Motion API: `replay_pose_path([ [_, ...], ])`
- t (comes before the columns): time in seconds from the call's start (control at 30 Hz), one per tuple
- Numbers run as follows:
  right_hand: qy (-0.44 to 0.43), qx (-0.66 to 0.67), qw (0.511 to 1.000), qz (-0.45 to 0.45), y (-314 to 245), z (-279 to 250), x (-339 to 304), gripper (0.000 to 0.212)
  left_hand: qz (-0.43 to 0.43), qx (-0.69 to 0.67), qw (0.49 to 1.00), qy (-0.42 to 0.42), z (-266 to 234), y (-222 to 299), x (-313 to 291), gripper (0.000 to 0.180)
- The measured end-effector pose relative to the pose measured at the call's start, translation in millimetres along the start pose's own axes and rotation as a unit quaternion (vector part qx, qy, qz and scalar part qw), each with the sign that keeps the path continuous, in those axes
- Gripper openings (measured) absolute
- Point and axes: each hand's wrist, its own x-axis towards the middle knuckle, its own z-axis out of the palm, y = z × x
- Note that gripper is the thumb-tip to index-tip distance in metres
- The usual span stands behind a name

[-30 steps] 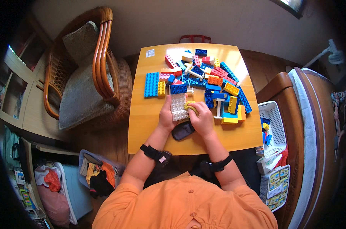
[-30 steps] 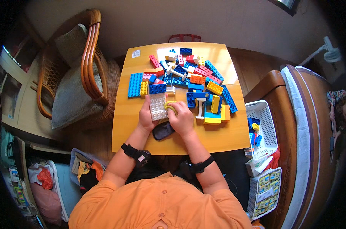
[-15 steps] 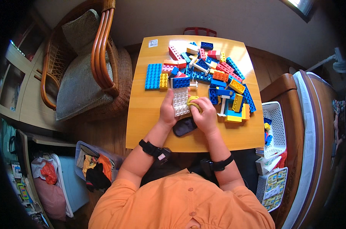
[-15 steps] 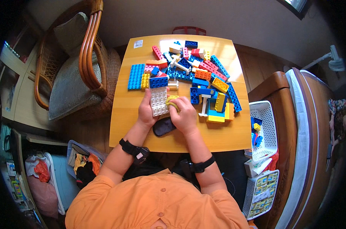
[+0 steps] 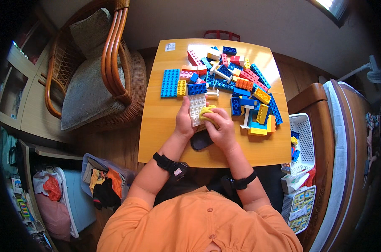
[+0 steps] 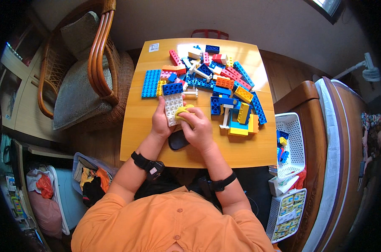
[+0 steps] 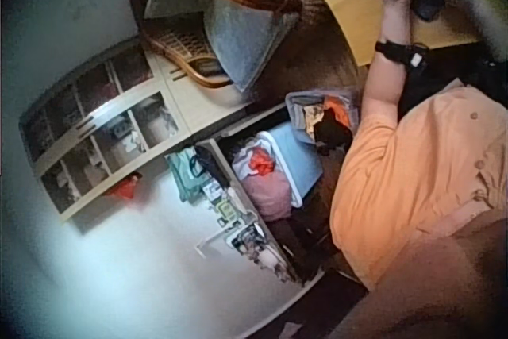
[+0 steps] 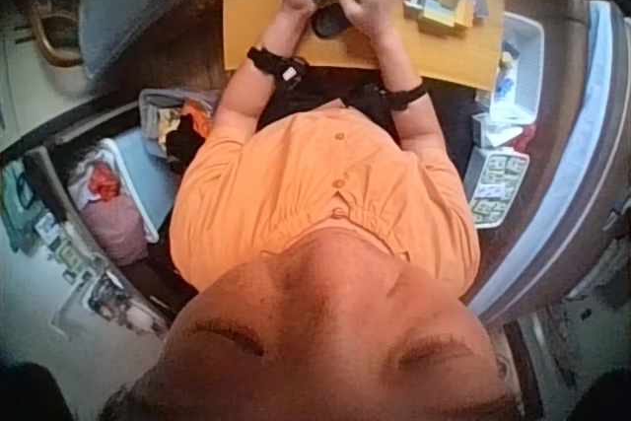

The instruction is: The person wipes and cleans several large plastic interlocking bricks by hand using a yellow cloth, handling them one at a time and turning them over to clean multiple sides.

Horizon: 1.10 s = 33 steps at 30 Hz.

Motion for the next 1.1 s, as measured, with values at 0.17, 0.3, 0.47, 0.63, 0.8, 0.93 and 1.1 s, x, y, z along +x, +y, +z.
replay_pose_path([
  [0.17, 0.049, -0.046, 0.996, 0.059, 3.1, -2.5, 0.6, 0.02, 0.031, 0.007, 0.999, 0.031, 1.4, 0.4, 1.7, 0.061],
  [0.3, 0.03, 0.009, 1.0, -0.006, -5.4, -2.6, 0.4, 0.02, 0.037, 0.035, 0.998, 0.037, -4.0, -2.3, 3.5, 0.064],
  [0.47, -0.029, -0.021, 0.999, -0.037, -7.1, 1.8, 1.7, 0.019, 0.014, 0.011, 1.0, 0.026, -12.3, -1.4, 5.0, 0.066],
  [0.63, 0.032, -0.052, 0.997, 0.044, 1.1, -2.2, -1.3, 0.017, 0.043, -0.005, 0.998, 0.045, -8.8, 0.7, 7.1, 0.069],
  [0.8, 0.055, -0.026, 0.998, 0.02, -3.9, -4.2, 0.8, 0.017, 0.044, -0.038, 0.996, 0.062, -13.3, 8.7, 9.2, 0.071],
  [0.93, 0.004, -0.004, 0.998, -0.059, -7.0, -0.1, -2.8, 0.025, 0.016, -0.078, 0.996, 0.046, -6.3, 11.1, 6.6, 0.074],
  [1.1, 0.012, -0.03, 0.998, -0.049, -4.2, 6.9, -0.1, 0.024, -0.049, -0.109, 0.993, 0.02, -11.9, 4.4, 7.5, 0.065],
])
